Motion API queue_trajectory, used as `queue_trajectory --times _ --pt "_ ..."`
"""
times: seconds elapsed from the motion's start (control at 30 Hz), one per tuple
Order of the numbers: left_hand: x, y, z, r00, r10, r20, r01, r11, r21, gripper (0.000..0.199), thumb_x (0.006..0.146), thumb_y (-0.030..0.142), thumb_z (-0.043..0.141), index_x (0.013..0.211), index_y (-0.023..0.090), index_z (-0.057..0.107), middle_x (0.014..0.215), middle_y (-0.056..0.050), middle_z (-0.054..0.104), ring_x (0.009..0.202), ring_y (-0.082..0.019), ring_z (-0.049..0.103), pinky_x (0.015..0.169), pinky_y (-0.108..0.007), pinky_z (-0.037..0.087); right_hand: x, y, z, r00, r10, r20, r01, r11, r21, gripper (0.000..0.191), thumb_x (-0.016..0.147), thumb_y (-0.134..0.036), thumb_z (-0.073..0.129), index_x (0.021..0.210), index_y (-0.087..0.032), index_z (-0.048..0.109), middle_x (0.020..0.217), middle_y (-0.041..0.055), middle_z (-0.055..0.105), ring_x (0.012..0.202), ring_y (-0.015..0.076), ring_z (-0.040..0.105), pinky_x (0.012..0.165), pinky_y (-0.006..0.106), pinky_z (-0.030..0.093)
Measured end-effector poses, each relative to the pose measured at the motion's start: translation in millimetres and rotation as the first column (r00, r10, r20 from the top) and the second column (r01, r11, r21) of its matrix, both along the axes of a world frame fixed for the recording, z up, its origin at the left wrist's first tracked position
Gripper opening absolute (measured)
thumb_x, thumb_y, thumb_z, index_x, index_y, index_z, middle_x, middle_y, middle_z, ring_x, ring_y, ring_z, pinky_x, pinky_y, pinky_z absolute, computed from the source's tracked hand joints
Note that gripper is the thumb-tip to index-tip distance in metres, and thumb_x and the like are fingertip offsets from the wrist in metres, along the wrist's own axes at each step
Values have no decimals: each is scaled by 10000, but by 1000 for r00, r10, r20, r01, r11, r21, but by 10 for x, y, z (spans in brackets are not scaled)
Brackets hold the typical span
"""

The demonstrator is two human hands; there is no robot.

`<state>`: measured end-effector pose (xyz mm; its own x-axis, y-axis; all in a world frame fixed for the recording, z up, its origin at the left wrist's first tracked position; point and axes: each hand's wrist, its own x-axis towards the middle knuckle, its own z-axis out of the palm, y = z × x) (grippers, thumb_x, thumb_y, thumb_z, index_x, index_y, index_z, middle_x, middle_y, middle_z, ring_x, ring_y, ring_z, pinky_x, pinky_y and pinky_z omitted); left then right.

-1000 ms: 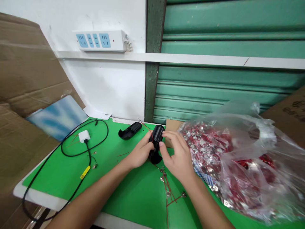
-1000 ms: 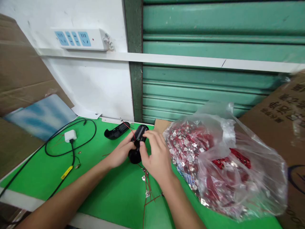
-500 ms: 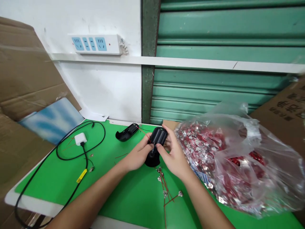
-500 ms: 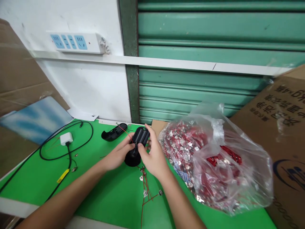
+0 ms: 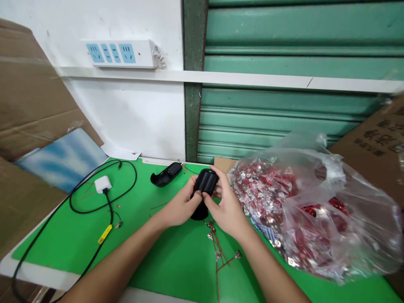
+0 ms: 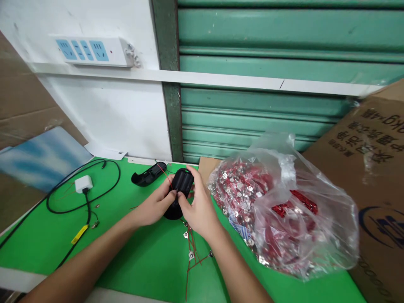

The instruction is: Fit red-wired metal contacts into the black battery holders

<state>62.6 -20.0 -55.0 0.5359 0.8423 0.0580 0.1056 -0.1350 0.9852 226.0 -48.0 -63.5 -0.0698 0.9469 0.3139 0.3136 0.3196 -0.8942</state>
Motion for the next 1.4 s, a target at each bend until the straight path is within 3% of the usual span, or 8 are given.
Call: queue_trajectory --times 0.1,0.3,0.53,0.93,1.1,1.27,1.4 --pt "0 5 -15 1000 -11 0 10 1000 11 388 1009 349 396 1339 152 452 1345 -121 591 1264 -231 547 1200 -416 418 -17 -9 -14 1000 -17 -23 17 1000 -15 664 948 -191 577 1572 -281 367 1556 133 540 1322 269 631 1069 465 565" --pt "9 -10 -3 1000 14 -22 -12 998 59 389 1010 330 380 1357 165 439 1385 -126 580 1302 -225 542 1235 -420 402 -59 -26 -65 999 -22 -34 23 1000 14 652 967 -230 575 1580 -291 361 1530 133 565 1322 288 635 1021 462 593" --pt "13 -9 18 998 16 -62 -10 995 96 416 1004 339 359 1358 135 437 1380 -153 585 1277 -235 561 1206 -424 436 -118 -31 -118 996 -66 -55 68 997 31 653 975 -231 553 1590 -280 339 1556 141 539 1397 300 582 1107 510 545" --pt "41 -12 -21 997 44 -62 -38 994 103 402 997 331 363 1338 139 452 1327 -136 600 1168 -220 575 1175 -405 450 -161 -53 -112 993 -98 -66 100 994 41 638 971 -225 550 1579 -262 360 1500 143 586 1307 287 641 1056 474 568" --pt "48 -13 -28 997 52 -56 -46 993 107 404 994 338 374 1340 145 452 1330 -136 604 1207 -228 571 1177 -403 446 -182 -44 -134 992 -108 -68 112 993 46 644 959 -216 560 1570 -274 365 1480 128 600 1246 270 669 1045 460 571" --pt "20 12 -28 999 37 -35 -36 999 31 396 967 346 415 1307 153 481 1324 -127 612 1245 -245 563 1192 -421 416 -147 -19 -124 992 -103 -69 104 995 10 651 935 -217 575 1553 -277 377 1483 126 594 1225 273 676 1021 466 582" --pt "-17 93 -85 992 38 124 -19 989 -148 358 883 294 472 1218 190 543 1268 -75 650 1249 -252 562 1159 -422 415 -89 -17 -21 996 -77 -41 77 997 5 644 890 -210 610 1508 -267 438 1430 124 624 1076 252 715 887 422 618"
